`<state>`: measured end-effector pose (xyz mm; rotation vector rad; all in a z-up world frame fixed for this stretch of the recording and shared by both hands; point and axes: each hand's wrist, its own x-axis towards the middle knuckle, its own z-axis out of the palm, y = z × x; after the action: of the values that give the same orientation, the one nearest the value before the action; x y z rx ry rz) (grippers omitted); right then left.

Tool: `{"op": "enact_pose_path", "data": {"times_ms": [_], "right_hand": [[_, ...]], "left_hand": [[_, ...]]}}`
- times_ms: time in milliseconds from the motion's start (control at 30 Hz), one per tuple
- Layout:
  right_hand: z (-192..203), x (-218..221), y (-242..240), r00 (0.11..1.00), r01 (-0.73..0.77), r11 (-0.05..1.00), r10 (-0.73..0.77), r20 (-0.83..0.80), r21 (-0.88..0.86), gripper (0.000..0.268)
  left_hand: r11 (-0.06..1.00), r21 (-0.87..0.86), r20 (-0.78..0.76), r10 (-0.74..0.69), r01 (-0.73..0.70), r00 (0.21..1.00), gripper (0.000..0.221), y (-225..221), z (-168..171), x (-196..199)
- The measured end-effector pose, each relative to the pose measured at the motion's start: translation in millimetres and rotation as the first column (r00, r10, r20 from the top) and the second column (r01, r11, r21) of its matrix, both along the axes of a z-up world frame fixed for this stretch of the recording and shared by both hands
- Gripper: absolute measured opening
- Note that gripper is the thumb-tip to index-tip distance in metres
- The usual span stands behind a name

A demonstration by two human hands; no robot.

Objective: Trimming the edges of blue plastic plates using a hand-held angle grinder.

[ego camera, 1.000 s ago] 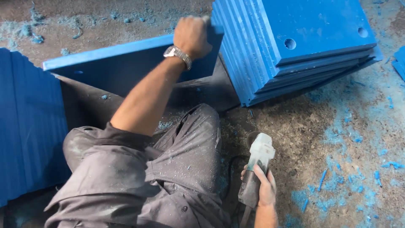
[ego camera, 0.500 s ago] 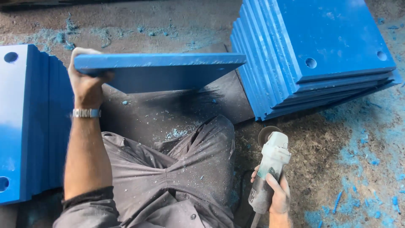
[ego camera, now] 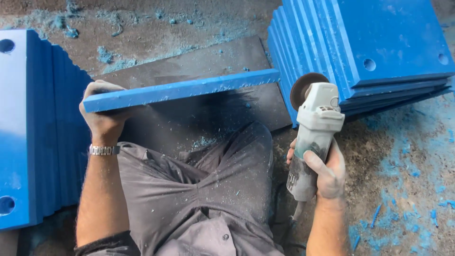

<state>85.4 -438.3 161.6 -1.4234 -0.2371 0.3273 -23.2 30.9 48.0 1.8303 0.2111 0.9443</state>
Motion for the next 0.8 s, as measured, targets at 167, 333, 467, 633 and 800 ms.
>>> {"op": "enact_pose_path", "data": {"times_ms": [167, 333, 467, 633, 800], "right_hand": [[18.1, 17.6, 12.7, 0.998, -0.056, 0.998, 0.057, 0.022, -0.022, 0.056], [16.9, 25.3, 17.1, 0.996, -0.085, 0.996, 0.086, 0.015, -0.039, 0.060], [16.4, 26.6, 17.9, 0.996, -0.094, 0.995, 0.094, 0.003, -0.039, 0.061], [19.0, 25.6, 18.3, 0.996, -0.093, 0.994, 0.093, -0.008, -0.048, 0.061], [21.0, 15.4, 26.6, 0.994, -0.104, 0.986, 0.106, 0.006, -0.134, 0.057]], "left_hand": [[0.998, 0.055, -0.004, 0.003, -0.003, 1.000, 0.042, -0.1, -4.4, -3.8], [0.998, 0.066, 0.007, 0.000, -0.001, 1.000, 0.046, 1.9, -12.8, -6.3], [0.999, 0.049, 0.007, -0.008, 0.008, 1.000, 0.047, 1.3, -14.0, -8.0], [0.999, 0.054, 0.005, -0.008, 0.008, 1.000, 0.047, 1.1, -17.3, -9.2], [0.999, 0.033, 0.025, -0.026, 0.025, 0.999, 0.048, -4.3, -15.5, -10.5]]}}
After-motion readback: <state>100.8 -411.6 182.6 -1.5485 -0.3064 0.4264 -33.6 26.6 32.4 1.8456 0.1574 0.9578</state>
